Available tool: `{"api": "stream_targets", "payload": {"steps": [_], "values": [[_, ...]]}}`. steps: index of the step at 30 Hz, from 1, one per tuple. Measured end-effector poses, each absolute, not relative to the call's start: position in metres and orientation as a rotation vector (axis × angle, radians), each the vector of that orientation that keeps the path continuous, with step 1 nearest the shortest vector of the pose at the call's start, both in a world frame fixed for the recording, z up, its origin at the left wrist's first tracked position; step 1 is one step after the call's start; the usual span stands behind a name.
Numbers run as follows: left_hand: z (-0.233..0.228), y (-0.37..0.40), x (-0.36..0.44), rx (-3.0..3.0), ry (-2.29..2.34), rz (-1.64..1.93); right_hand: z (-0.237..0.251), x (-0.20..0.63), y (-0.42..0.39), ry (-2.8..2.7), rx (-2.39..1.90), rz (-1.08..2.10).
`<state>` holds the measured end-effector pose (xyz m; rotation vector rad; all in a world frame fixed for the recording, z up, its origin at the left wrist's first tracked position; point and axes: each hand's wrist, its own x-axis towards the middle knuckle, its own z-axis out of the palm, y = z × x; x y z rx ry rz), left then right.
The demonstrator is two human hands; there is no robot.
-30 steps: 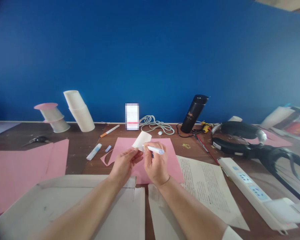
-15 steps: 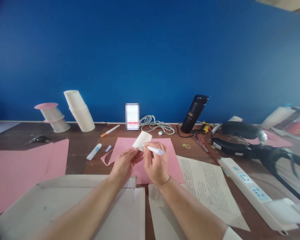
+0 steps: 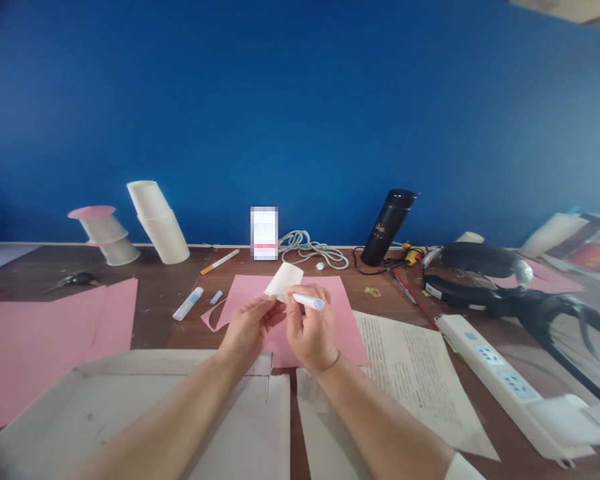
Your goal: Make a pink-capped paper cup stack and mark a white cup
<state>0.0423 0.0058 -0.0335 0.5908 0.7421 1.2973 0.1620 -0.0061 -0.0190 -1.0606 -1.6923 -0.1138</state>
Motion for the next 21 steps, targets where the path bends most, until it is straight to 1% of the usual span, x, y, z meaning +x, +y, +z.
{"api": "stream_targets", "payload": {"steps": [4, 21], "values": [[-0.0337, 0.0066, 0.0418, 0.535, 0.721, 1.305, -0.0188, 0.1638, -0.0058, -1.619, -1.069, -0.125], [-0.0315, 0.0043, 0.0431, 0.625, 0.782, 1.286, -0.0238, 0.1639, -0.0015, -1.682, -1.1, -0.147]]}}
